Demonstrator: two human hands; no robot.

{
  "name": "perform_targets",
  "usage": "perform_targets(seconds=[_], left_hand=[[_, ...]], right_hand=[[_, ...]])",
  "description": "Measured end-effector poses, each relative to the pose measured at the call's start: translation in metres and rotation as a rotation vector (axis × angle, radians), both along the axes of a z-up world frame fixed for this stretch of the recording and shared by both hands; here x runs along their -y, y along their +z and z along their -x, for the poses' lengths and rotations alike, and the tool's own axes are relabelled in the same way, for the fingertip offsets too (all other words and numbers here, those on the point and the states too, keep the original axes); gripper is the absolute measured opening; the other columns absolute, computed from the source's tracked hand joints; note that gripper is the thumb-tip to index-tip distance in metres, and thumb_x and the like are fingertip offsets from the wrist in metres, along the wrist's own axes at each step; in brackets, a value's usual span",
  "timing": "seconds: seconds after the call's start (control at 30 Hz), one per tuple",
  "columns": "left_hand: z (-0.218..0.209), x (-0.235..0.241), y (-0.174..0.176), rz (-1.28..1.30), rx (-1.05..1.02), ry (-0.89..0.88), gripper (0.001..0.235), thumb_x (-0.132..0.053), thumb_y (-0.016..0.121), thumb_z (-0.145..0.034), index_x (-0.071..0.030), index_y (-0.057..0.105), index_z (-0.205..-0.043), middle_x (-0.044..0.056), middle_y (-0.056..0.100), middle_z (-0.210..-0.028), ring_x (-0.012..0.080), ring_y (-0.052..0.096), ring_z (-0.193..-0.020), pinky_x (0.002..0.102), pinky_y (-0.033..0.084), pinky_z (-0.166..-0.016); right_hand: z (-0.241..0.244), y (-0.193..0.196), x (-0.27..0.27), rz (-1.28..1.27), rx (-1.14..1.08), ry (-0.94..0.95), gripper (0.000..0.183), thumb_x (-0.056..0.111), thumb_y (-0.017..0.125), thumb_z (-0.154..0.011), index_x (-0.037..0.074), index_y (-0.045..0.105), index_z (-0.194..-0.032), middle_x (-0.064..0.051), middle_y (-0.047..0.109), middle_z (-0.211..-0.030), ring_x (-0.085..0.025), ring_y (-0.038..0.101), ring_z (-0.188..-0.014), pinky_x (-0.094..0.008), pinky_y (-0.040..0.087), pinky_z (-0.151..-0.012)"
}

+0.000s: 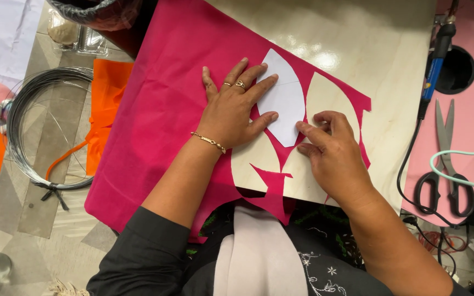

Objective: Using a hot tool to cut out leaf-shaped pieces from pink fabric using a template.

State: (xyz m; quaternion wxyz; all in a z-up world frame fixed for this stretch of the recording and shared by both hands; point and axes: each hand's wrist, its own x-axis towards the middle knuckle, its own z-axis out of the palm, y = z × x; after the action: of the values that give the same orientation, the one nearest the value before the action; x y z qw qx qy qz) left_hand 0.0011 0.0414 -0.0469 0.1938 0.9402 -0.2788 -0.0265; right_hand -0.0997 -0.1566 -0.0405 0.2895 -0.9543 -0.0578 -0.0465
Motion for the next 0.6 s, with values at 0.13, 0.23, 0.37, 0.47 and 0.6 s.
perform_targets(seconds=[0.13,0.23,0.37,0.47,0.6], left_hand=[[0.0007,-0.0007,0.0015,0.009,0.003,-0.004,0.057,-0.053,0.056,-0.085,-0.032,0.044,-0.137,-0.005,0.037,-0.144,0.0231,0.022,-0.139,0.078,0.006,-0.099],[0.0014,-0.0011,0.0025,0.004,0.008,-0.008,0.057,-0.053,0.057,-0.085,-0.032,0.044,-0.137,-0.004,0.037,-0.144,0.0236,0.023,-0.138,0.078,0.008,-0.099],[0.0017,-0.0014,0.0023,0.007,0.012,-0.010,0.057,-0.053,0.056,-0.085,-0.031,0.044,-0.136,-0.004,0.037,-0.144,0.0239,0.022,-0.138,0.078,0.007,-0.099],[0.0019,-0.0012,0.0025,0.012,0.015,-0.009,0.056,-0.052,0.056,-0.085,-0.032,0.044,-0.136,-0.004,0.037,-0.144,0.0239,0.023,-0.138,0.078,0.007,-0.099],[0.0002,-0.0014,0.0001,0.028,0.008,-0.003,0.054,-0.052,0.055,-0.086,-0.032,0.045,-0.136,-0.005,0.034,-0.146,0.0232,0.023,-0.139,0.078,0.007,-0.100]], right_hand=[[0.0010,-0.0052,0.0003,0.029,0.017,-0.001,0.031,0.010,0.071,-0.080,0.011,0.069,-0.112,-0.018,0.049,-0.113,-0.033,0.057,-0.099,-0.040,0.050,-0.087],[0.0008,-0.0031,-0.0012,0.028,0.004,-0.003,0.030,0.009,0.070,-0.081,0.012,0.070,-0.111,-0.018,0.049,-0.112,-0.032,0.057,-0.098,-0.039,0.049,-0.088],[0.0009,-0.0045,-0.0007,0.057,0.016,0.010,0.030,0.010,0.070,-0.080,0.012,0.070,-0.111,-0.017,0.048,-0.112,-0.031,0.057,-0.097,-0.039,0.048,-0.088],[0.0009,-0.0049,-0.0003,0.062,0.018,0.016,0.031,0.011,0.070,-0.080,0.013,0.070,-0.111,-0.017,0.048,-0.113,-0.030,0.056,-0.097,-0.039,0.048,-0.089],[0.0006,-0.0047,0.0001,0.067,0.007,0.016,0.031,0.010,0.071,-0.079,0.013,0.070,-0.111,-0.017,0.048,-0.113,-0.030,0.057,-0.097,-0.039,0.048,-0.088]])
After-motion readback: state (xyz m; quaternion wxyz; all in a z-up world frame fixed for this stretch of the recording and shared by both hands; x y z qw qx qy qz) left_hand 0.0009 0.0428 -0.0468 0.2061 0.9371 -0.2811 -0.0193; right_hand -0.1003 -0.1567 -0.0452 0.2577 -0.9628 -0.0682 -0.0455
